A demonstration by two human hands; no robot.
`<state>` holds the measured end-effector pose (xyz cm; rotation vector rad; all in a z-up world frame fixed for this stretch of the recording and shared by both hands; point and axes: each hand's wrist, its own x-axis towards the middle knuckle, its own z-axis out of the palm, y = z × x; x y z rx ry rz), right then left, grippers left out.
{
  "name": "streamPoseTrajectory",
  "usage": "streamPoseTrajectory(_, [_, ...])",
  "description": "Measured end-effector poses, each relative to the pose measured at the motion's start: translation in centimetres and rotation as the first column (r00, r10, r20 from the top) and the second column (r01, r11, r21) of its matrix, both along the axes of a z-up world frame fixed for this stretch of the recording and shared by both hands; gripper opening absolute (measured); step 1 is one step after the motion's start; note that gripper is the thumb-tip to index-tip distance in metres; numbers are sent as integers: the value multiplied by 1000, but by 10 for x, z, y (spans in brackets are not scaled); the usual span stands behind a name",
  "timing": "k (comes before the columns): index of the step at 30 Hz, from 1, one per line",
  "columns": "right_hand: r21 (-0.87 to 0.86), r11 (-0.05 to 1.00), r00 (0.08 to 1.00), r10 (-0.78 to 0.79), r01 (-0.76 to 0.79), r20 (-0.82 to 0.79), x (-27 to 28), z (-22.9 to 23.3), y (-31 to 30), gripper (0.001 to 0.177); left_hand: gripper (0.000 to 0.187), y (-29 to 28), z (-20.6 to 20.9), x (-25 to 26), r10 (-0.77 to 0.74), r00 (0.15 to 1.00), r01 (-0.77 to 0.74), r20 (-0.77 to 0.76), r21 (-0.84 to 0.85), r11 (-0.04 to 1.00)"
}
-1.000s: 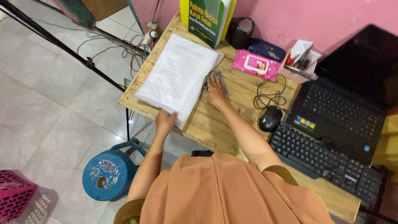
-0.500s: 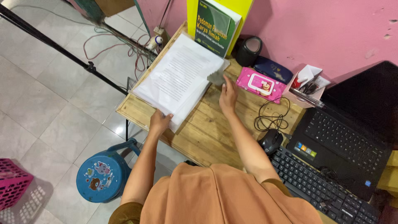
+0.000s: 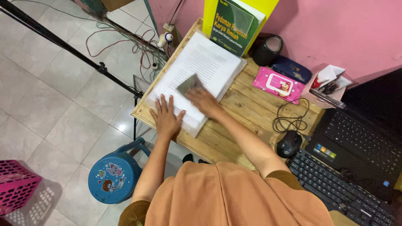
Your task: The person organizes papers into a folder, wipes the desk surface and a book with a cloth, and then cleans the laptop keyboard and screen.
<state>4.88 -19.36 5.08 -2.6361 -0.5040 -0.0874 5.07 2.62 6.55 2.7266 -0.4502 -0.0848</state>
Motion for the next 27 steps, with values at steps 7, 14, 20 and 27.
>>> streamPoseTrajectory(7, [-65,836,838,-540,545,82,112,-37,-69,53,86,5,-9,2,-10,1000,10,-8,-40,999])
streamPoseTrajectory(14, [-157,957,967,-252,245,-29,172,-50,17,58,88,7,-14,4,-23,998,22,-59,-23,999])
streamPoseTrajectory(20, [-304,901,921,-363,308,-142,202,-24,-18,47,88,6,-13,6,-44,997,42,-70,-36,998])
streamPoseTrajectory(27, [-243,801,821,-570,547,-32,187,-35,-14,60,90,9,-9,6,-41,995,41,-87,-3,999])
